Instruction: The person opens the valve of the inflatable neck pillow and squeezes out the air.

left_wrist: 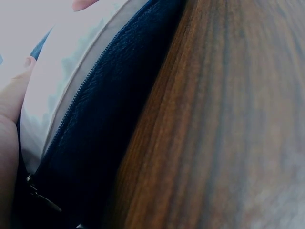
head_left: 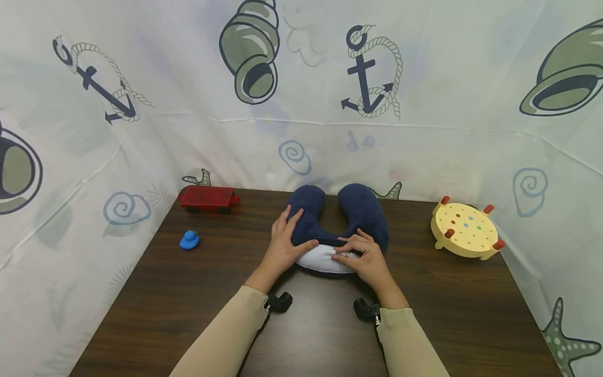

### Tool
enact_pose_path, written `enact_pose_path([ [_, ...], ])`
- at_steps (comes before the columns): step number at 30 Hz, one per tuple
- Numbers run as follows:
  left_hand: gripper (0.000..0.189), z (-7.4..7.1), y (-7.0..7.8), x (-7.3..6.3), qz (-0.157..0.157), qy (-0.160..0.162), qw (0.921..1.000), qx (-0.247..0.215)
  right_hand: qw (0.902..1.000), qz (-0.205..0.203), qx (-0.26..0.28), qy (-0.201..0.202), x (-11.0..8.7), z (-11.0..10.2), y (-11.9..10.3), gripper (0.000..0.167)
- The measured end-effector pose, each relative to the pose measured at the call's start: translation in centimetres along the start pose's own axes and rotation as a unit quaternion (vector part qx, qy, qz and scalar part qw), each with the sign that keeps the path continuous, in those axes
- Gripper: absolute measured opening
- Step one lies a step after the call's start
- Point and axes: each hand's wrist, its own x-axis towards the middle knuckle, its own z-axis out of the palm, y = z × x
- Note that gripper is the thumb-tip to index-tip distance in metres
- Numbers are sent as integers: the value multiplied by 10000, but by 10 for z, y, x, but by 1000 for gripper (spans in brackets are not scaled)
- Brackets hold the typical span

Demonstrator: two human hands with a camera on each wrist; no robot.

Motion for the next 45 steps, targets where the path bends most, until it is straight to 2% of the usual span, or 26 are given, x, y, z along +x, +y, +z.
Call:
enact_pose_path([
  [5,101,-3,1,3,37,40,10000,0,10000,-88,30,5,5,-1,-3,24],
  [11,100,-6,4,4,57,91,9999,9,9999,29,60,-83,8,-3,-4,23],
  [16,101,-7,6,2,85,-30,10000,8,9996,223,77,-122,3,-4,-2,23],
  [19,106,-8,6,1,99,-126,9997,163,9994,317,37,-130,0,-3,-1,21],
  [23,116,-8,5,-1,-7,-225,9991,365,9989,430,66,-164,-4,-1,-1,20],
  [27,115,-5,6,-6,-183,-251,9989,342,9986,480,111,-176,-7,0,-2,21],
  [34,111,-2,7,-9,-151,-108,9993,310,9996,240,34,-119,-8,-1,0,22],
  [45,109,-5,8,-10,-123,-91,9995,291,9995,281,73,-143,-8,-1,0,22],
])
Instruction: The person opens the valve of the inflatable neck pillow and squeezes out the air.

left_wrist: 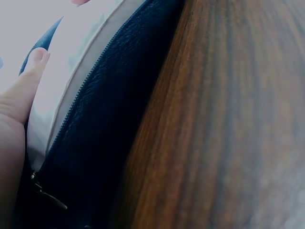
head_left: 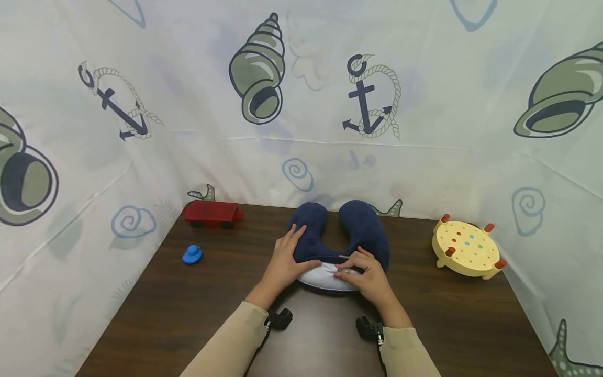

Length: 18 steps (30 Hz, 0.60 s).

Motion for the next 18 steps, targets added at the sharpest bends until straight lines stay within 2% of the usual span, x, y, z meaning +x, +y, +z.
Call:
enact_pose_path([
  [3,108,1,0,3,17,8,10000,9,10000,50,14,-5,1,-2,-2,22],
  [8,108,1,-4,-2,33,71,9999,-76,10000,48,36,-15,0,2,-4,20],
  [18,105,3,0,0,-36,-10,9997,-230,9999,54,23,99,2,0,-4,21],
])
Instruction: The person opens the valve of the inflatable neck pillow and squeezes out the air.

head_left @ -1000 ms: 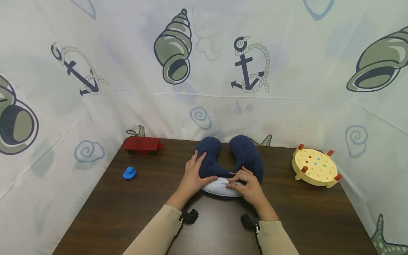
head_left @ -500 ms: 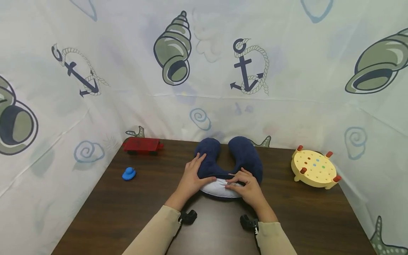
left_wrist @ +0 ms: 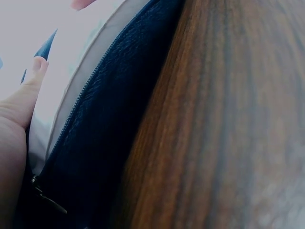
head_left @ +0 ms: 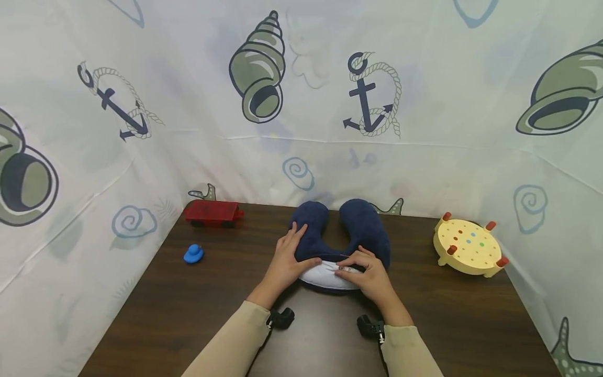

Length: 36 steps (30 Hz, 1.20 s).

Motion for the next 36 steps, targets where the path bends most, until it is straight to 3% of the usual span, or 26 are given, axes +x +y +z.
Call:
enact_pose_path([
  [7,102,-1,-1,0,4,-48,10000,6,10000,-58,10,70,-2,2,1,22],
  [14,100,-5,-3,3,79,37,9999,-71,9996,-296,4,-41,11,3,-2,21],
  [21,99,-6,-4,5,55,-397,9990,196,9999,-68,105,41,6,2,0,21],
  [28,116,-8,-2,7,71,-642,9967,487,9992,-106,304,244,4,-1,4,24],
  [36,119,-3,-2,5,-139,-452,9986,234,9994,16,333,125,1,-1,5,20],
])
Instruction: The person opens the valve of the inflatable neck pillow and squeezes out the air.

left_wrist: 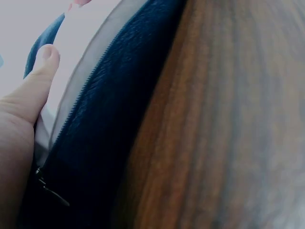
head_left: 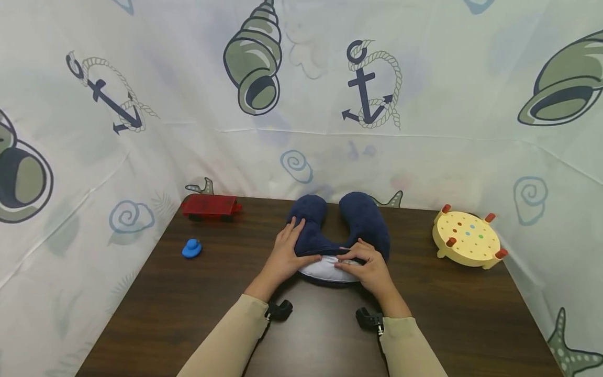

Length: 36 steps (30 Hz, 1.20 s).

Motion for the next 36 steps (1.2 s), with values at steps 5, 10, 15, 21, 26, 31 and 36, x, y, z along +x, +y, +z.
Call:
enact_pose_path([
  [5,114,1,-1,0,49,82,9999,36,10000,45,10,-3,0,0,-1,19],
  [10,110,2,-2,0,68,103,9998,136,10000,86,-11,-48,0,1,-2,19],
  [15,108,1,-2,0,144,172,9997,101,9999,138,-30,-74,1,1,-3,19],
  [21,105,0,0,1,221,192,9995,72,9999,96,-81,-81,1,1,-2,19],
  [26,104,1,0,1,180,195,9996,77,9998,144,-67,-126,2,1,-2,19],
  [31,105,2,0,0,180,215,9996,19,9998,155,-33,-147,1,1,-1,19],
  [36,103,3,-1,0,155,225,9996,-67,9998,65,-35,-161,1,1,-2,18],
])
